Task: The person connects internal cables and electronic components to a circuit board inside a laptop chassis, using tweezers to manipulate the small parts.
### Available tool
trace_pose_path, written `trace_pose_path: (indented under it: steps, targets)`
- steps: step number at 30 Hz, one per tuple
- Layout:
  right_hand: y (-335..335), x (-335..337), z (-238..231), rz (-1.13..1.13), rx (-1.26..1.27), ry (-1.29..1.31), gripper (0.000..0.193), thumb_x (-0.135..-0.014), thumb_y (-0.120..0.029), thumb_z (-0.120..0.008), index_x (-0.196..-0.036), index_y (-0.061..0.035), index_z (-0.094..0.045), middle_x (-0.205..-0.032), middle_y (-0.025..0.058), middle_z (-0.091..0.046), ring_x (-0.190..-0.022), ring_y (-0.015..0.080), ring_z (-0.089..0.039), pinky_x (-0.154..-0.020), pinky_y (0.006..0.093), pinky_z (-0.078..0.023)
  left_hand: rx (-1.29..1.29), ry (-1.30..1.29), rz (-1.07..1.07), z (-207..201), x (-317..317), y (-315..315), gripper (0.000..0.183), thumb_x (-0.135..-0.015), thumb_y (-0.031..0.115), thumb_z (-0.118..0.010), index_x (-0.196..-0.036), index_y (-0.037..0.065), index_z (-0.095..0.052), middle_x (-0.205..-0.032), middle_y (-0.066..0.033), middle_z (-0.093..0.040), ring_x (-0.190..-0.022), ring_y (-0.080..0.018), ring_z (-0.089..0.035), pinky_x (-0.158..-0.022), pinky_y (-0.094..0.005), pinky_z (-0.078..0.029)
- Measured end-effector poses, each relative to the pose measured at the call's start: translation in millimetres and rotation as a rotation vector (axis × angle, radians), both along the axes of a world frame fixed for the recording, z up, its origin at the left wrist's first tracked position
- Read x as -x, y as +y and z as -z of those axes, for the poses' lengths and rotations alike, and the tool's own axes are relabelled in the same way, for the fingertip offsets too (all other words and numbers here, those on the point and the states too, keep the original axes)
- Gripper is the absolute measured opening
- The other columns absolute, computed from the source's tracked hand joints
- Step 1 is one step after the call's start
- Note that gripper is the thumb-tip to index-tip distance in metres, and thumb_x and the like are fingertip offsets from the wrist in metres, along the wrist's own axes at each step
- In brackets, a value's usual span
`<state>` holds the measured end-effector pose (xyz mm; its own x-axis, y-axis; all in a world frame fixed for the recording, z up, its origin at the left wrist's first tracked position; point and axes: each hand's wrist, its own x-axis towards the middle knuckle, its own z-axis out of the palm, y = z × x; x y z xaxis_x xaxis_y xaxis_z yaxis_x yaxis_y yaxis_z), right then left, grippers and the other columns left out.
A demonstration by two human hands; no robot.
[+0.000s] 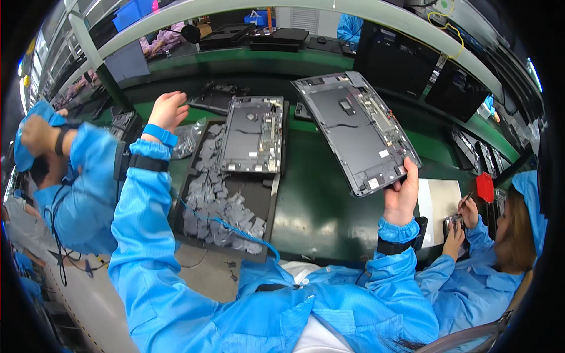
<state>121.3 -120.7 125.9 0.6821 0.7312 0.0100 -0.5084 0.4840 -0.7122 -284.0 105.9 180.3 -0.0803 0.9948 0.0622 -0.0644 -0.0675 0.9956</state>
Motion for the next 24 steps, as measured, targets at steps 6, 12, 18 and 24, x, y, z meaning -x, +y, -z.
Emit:
trace_pose_path:
  steps: [6, 12, 18, 24]
  targets:
    - [26, 0, 12, 0.137, 0.085, -0.003, 0.008, -0.080, -0.015, -0.055, -0.078, -0.0074, -0.053, -0.064, -0.0036, -0.049, -0.042, 0.0027, -0.030, -0.038, 0.0174, -0.023, 0.254, 0.010, -0.307, 165, 44, 194, 0.014, -0.079, 0.015, -0.048, -0.083, 0.002, -0.052, -0.073, -0.0110, -0.050, -0.061, -0.0253, -0.052, -0.052, -0.0367, -0.042]
    - [33, -3, 18, 0.268, 0.159, 0.008, 0.014, -0.082, -0.016, -0.054, -0.089, -0.0046, -0.054, -0.073, -0.0020, -0.054, -0.047, 0.0024, -0.038, -0.041, 0.0165, -0.029, 0.464, 0.541, -0.287, 233, 9, 272, 0.031, -0.078, 0.022, -0.053, -0.095, -0.003, -0.057, -0.084, -0.0166, -0.060, -0.067, -0.0309, -0.060, -0.049, -0.0414, -0.047]
    - [37, -21, 32, 0.173, 0.149, -0.089, 0.016, -0.082, -0.019, -0.053, -0.089, -0.0051, -0.055, -0.070, -0.0027, -0.056, -0.044, 0.0030, -0.037, -0.041, 0.0175, -0.030, 0.564, 0.746, -0.175, 199, -27, 257, 0.036, -0.072, 0.027, -0.069, -0.087, -0.004, -0.060, -0.075, -0.0104, -0.062, -0.061, -0.0226, -0.061, -0.047, -0.0355, -0.048]
    - [42, -13, 30, 0.182, 0.156, -0.094, 0.012, -0.083, -0.018, -0.052, -0.082, -0.0067, -0.053, -0.062, -0.0050, -0.049, -0.041, 0.0027, -0.031, -0.039, 0.0173, -0.026, 0.722, 0.907, -0.113, 214, 3, 291, 0.031, -0.075, 0.030, -0.066, -0.084, 0.001, -0.061, -0.071, -0.0074, -0.062, -0.062, -0.0189, -0.060, -0.056, -0.0338, -0.049]
